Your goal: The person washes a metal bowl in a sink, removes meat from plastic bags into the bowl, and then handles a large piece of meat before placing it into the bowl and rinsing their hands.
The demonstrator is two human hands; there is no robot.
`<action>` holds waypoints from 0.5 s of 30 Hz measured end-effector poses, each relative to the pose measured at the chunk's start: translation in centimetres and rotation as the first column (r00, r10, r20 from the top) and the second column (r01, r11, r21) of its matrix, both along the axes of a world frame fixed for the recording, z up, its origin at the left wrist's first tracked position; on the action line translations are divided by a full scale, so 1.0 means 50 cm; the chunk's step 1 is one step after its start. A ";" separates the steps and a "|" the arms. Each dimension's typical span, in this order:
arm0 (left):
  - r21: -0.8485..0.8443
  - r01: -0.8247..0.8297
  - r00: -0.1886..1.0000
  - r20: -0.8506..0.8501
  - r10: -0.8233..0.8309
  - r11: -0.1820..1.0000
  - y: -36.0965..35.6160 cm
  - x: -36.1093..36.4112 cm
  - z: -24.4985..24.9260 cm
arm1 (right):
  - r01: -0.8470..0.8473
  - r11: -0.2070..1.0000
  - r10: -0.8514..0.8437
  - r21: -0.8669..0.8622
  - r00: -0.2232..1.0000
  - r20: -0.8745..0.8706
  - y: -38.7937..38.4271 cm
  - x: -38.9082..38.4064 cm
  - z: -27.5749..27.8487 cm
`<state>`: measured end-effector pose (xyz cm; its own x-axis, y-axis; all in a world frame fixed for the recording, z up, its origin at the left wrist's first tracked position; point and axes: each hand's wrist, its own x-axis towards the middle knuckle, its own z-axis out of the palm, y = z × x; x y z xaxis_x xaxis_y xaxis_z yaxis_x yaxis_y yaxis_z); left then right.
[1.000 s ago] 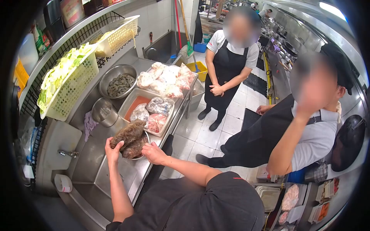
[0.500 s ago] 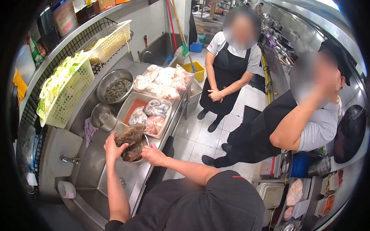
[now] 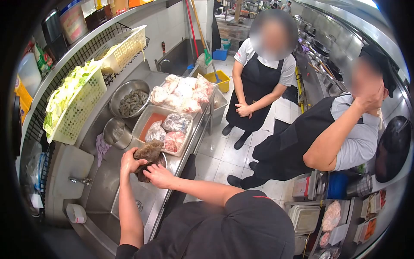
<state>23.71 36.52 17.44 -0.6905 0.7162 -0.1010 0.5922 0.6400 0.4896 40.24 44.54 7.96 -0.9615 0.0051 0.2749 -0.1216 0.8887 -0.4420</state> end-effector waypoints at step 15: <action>-0.056 -0.073 0.992 0.099 0.078 0.996 0.000 0.005 0.024 | -0.013 0.943 -0.055 0.332 0.979 0.196 -0.073 -0.075 0.025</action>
<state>23.96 36.51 18.66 -0.7267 0.6545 -0.2086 0.4905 0.7071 0.5094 36.50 40.87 9.22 -0.9972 -0.0324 0.0671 -0.0413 0.9898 -0.1361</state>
